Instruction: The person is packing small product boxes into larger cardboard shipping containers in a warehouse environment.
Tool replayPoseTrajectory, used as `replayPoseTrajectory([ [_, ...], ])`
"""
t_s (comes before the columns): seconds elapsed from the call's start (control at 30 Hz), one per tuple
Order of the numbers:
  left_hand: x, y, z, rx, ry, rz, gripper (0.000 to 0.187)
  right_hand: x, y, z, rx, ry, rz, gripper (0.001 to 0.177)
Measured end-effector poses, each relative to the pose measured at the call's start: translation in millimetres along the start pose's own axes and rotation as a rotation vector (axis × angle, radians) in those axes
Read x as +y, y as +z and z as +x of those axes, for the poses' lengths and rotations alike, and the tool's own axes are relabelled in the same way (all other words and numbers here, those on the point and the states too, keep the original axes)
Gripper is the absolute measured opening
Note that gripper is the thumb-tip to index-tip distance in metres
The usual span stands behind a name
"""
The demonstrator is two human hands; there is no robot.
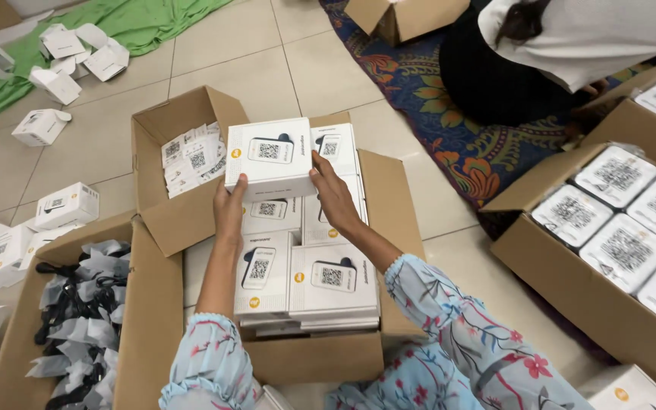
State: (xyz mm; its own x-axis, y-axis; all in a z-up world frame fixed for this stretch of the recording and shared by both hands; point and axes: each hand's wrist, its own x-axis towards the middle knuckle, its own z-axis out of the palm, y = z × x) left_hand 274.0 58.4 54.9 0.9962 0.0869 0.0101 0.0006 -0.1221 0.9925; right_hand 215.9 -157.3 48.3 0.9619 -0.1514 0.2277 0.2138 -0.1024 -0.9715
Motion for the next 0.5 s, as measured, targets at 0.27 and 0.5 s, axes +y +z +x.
replayPoseTrajectory([
  [0.27,-52,-10,104,-0.068,-0.084,-0.147,0.069,46,40,82,-0.065,0.022,-0.080,0.069],
  [0.5,-68,-8,109,-0.090,-0.135,-0.124,0.090,66,49,71,-0.056,-0.046,-0.153,0.073],
])
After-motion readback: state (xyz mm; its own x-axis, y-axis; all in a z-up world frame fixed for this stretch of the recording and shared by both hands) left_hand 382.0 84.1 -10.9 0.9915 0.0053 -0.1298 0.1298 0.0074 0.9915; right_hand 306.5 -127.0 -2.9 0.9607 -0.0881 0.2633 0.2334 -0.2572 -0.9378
